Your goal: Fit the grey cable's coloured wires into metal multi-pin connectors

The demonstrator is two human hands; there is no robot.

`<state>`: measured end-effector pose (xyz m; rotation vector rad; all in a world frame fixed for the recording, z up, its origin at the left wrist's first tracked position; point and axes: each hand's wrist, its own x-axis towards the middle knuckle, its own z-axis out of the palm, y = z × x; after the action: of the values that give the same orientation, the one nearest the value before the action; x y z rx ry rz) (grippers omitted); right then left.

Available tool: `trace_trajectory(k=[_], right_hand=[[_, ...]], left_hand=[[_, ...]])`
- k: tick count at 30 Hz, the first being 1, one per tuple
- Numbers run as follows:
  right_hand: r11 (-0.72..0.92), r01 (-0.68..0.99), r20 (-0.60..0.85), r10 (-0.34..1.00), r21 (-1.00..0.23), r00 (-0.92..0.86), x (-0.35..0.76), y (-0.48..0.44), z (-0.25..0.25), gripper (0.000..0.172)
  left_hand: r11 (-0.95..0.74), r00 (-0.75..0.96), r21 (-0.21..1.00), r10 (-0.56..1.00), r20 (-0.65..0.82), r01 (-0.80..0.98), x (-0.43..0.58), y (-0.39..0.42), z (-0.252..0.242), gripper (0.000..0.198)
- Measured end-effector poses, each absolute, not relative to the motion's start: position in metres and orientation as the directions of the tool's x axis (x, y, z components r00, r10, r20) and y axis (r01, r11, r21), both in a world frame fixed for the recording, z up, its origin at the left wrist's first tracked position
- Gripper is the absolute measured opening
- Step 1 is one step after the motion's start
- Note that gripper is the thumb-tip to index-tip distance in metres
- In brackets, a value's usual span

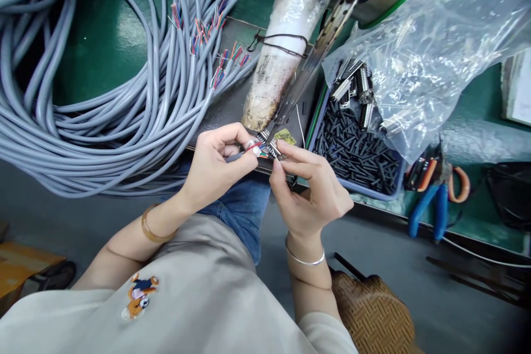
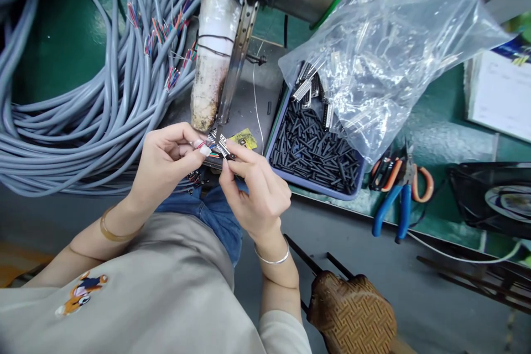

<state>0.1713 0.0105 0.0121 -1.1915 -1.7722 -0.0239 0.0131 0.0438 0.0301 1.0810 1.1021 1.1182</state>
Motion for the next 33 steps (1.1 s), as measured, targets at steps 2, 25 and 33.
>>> trace_trajectory(k=[2,25,33], right_hand=[[0.515,0.724,0.711,0.701,-0.459,-0.049,0.171,0.009,0.014,0.019],[0.428,0.599,0.591,0.801,-0.676,0.094,0.166,0.003,0.006,0.015],[0.467,0.669,0.663,0.747,-0.578,0.050,0.163,0.003,0.004,0.018]], left_hand=[[0.126,0.114,0.984,0.987,-0.111,-0.127,0.012,0.044,0.029,0.014],[0.272,0.193,0.944,0.953,-0.236,-0.188,0.004,0.039,0.023,0.023],[0.250,0.140,0.930,0.966,-0.219,-0.269,0.009,0.038,0.023,0.025]])
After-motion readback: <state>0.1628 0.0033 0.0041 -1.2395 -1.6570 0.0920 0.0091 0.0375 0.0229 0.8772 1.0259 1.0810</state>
